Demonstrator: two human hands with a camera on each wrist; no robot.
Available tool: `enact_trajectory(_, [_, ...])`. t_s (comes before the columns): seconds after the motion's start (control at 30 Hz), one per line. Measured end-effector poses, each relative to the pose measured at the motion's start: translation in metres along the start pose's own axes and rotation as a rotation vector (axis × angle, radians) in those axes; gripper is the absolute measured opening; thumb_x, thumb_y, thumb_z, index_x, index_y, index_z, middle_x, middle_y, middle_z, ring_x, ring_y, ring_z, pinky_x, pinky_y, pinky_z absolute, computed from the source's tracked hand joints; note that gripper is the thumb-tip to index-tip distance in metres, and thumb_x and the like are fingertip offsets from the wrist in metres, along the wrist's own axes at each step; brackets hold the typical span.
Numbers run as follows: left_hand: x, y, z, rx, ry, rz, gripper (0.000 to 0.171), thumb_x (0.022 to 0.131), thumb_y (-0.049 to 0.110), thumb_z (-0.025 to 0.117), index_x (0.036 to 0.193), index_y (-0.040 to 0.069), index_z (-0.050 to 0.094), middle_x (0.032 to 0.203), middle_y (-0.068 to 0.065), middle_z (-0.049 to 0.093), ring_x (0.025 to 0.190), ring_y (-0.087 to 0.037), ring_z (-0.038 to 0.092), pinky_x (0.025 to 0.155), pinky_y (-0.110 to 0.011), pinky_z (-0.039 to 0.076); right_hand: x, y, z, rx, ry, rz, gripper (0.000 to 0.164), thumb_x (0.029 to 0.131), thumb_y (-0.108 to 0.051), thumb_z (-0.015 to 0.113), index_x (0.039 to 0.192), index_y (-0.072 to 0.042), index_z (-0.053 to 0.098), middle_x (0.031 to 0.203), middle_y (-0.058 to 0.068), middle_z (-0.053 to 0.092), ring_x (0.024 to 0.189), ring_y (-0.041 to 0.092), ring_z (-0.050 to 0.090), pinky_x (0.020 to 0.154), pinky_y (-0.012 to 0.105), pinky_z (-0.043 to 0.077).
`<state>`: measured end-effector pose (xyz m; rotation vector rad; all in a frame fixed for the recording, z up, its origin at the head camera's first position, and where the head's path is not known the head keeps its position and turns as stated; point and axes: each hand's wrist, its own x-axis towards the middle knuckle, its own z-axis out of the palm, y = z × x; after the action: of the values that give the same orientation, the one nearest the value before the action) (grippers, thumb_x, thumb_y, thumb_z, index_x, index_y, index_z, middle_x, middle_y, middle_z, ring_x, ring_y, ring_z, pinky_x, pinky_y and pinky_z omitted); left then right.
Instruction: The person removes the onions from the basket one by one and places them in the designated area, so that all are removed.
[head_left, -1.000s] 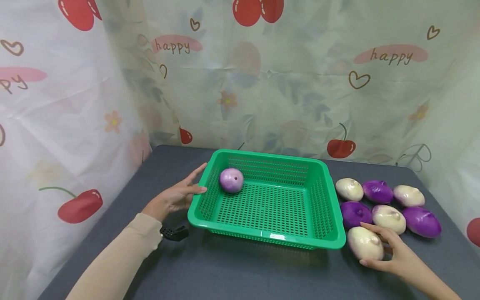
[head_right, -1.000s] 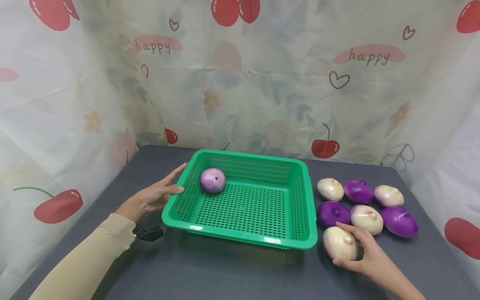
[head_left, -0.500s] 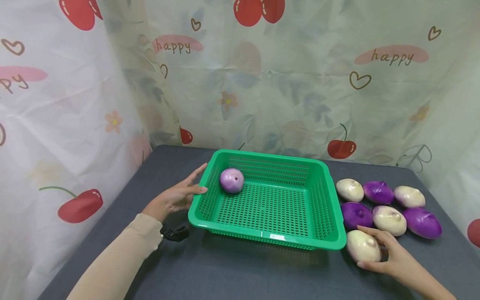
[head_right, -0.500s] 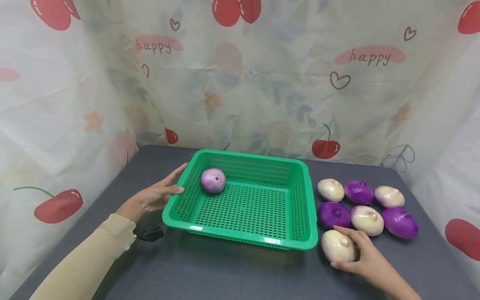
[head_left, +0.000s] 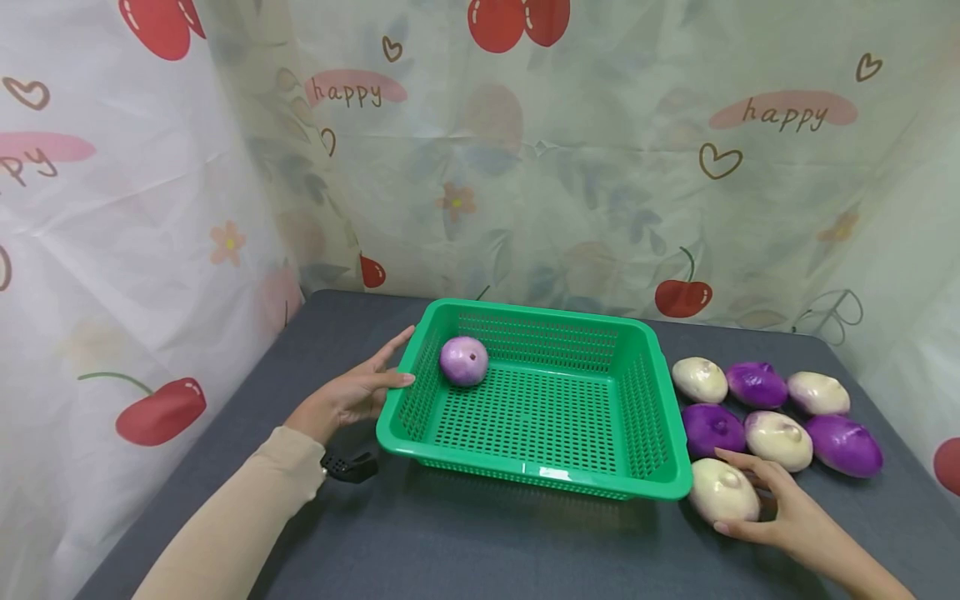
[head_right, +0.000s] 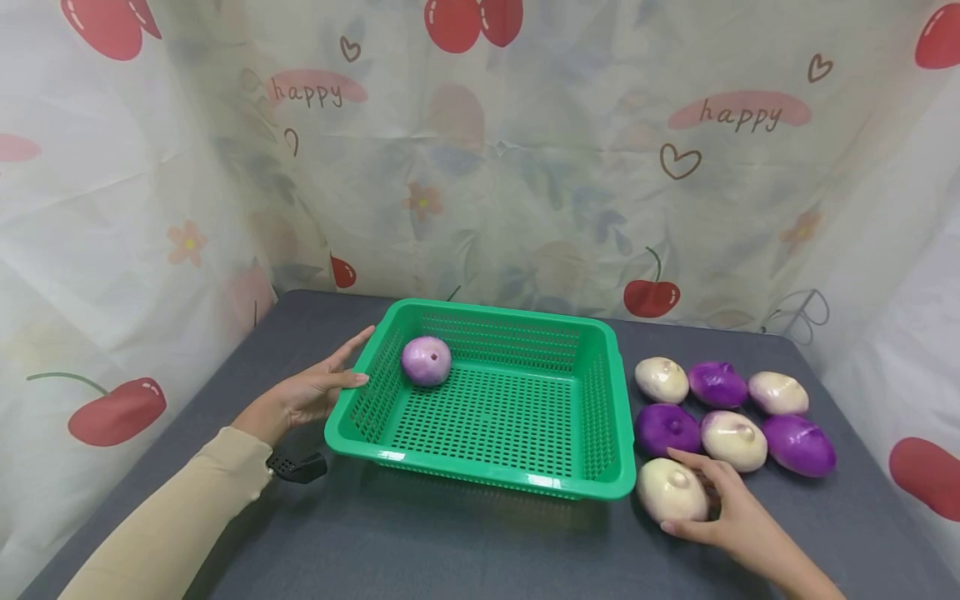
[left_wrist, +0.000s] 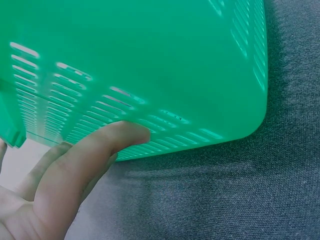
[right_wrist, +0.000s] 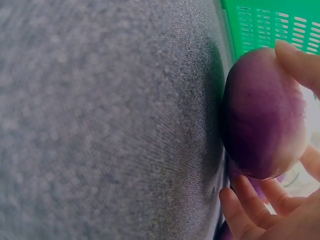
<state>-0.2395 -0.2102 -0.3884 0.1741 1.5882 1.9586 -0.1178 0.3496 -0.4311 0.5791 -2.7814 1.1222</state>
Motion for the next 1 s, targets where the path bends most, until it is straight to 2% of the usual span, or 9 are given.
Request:
enact_trajectory(0.27, [0.000,0.000,0.001,-0.003,0.004,0.000,0.088,0.097,0.003,0.055,0.151,0.052,0.005,0.159,-0.020,0.014,0.129,-0.051,0.043,0.089,-0.060,0.049,0.000,0.002,0.000,0.046,0.018,-0.102,0.078,0.067,0.000,0.085,0.136,0.004,0.047,0.134,-0.028,0.043,0.116,-0.018,0.038,0.082,0.002,0.035])
enact_trajectory(0.6, [0.001,-0.001,0.000,0.015,0.002,0.008,0.087,0.098,0.004,0.054,0.150,0.053,0.005,0.159,-0.020,0.014,0.128,-0.048,0.046,0.090,-0.059,0.050,0.000,-0.006,-0.008,0.036,0.009,-0.008,0.074,0.073,-0.002,0.082,0.138,-0.001,0.046,0.127,-0.030,0.045,0.107,-0.016,0.045,0.076,0.012,0.046])
enact_trajectory(0.7, [0.000,-0.001,0.000,0.012,0.005,0.009,0.087,0.097,0.004,0.054,0.150,0.053,0.005,0.159,-0.020,0.014,0.128,-0.048,0.046,0.090,-0.059,0.050,0.003,-0.010,-0.013,0.030,0.009,-0.011,0.071,0.075,-0.003,0.081,0.137,-0.001,0.047,0.126,-0.029,0.049,0.108,-0.016,0.047,0.078,0.010,0.045])
enact_trajectory(0.87, [0.000,-0.001,0.000,0.003,0.004,0.007,0.087,0.097,0.003,0.054,0.150,0.053,0.005,0.159,-0.020,0.015,0.129,-0.049,0.044,0.090,-0.059,0.049,0.014,-0.019,-0.027,0.039,0.020,-0.072,0.065,0.077,0.001,0.078,0.134,0.002,0.048,0.128,-0.024,0.052,0.109,-0.014,0.051,0.081,0.007,0.044])
enact_trajectory(1.0, [0.000,0.000,0.000,0.000,-0.003,0.008,0.087,0.097,0.004,0.054,0.151,0.052,0.005,0.160,-0.020,0.014,0.129,-0.049,0.043,0.090,-0.059,0.049,0.028,-0.033,-0.044,0.052,0.018,-0.053,0.057,0.084,0.001,0.071,0.136,-0.003,0.047,0.125,-0.025,0.053,0.107,-0.013,0.053,0.078,0.009,0.048])
